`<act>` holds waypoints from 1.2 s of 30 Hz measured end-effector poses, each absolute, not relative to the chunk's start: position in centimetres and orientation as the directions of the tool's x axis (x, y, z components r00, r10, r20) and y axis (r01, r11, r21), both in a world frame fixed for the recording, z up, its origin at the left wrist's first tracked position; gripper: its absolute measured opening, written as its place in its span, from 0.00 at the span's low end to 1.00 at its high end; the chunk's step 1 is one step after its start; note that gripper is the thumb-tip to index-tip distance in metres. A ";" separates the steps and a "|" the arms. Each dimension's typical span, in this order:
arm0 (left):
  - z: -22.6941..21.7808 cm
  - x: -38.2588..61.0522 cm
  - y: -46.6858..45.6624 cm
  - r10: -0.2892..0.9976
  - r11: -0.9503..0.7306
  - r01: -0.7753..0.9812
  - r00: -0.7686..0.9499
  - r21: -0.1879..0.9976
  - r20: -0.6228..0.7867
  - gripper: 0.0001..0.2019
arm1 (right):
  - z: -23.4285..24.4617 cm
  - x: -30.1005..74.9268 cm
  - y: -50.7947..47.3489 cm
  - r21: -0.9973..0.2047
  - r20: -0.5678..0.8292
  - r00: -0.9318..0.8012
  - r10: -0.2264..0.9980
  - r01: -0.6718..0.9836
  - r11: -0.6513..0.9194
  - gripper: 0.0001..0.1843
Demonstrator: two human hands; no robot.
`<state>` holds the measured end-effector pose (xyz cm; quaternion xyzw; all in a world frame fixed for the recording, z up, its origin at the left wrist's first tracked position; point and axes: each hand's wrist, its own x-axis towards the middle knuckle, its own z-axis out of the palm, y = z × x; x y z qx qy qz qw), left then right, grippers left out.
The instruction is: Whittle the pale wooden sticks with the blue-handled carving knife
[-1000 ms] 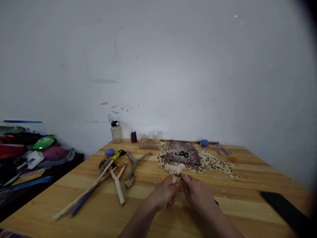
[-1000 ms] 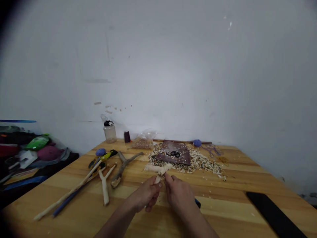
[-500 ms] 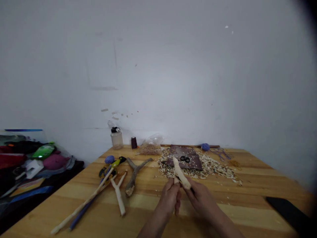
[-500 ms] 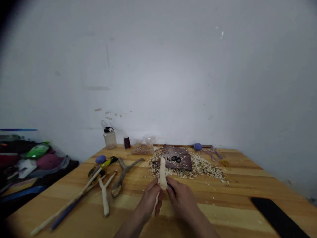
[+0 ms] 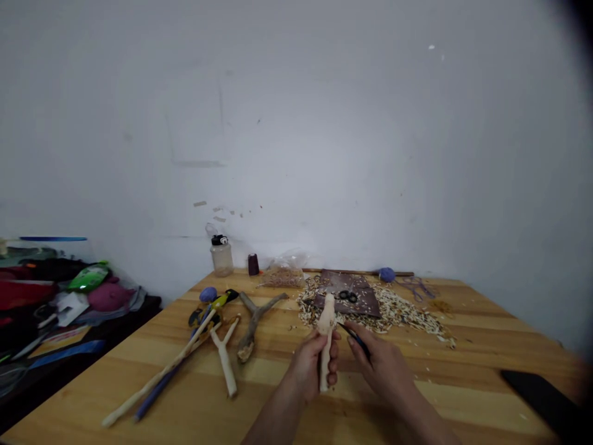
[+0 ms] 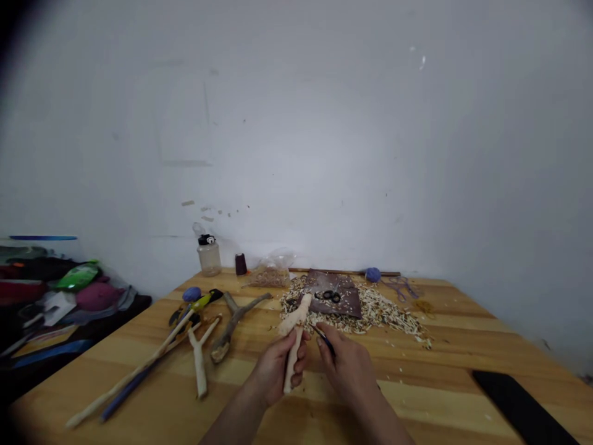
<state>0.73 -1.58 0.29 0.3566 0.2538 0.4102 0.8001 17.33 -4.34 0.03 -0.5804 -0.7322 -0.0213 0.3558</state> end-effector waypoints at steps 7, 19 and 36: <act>0.1 0.8 -1.4 0.852 0.372 -0.468 0.515 0.802 -0.095 0.13 | -0.1 17.2 -4.3 -0.361 0.545 -0.125 0.829 0.858 0.366 0.19; -0.4 0.7 -1.4 0.750 0.483 -0.359 0.640 0.798 -0.166 0.11 | -0.2 17.2 -4.3 -0.353 0.481 -0.191 0.856 0.851 0.388 0.19; 1.3 0.7 -2.5 0.727 0.466 -0.220 0.647 0.857 -0.229 0.15 | -0.3 16.1 -4.8 -0.173 0.449 -0.171 0.877 0.946 0.273 0.17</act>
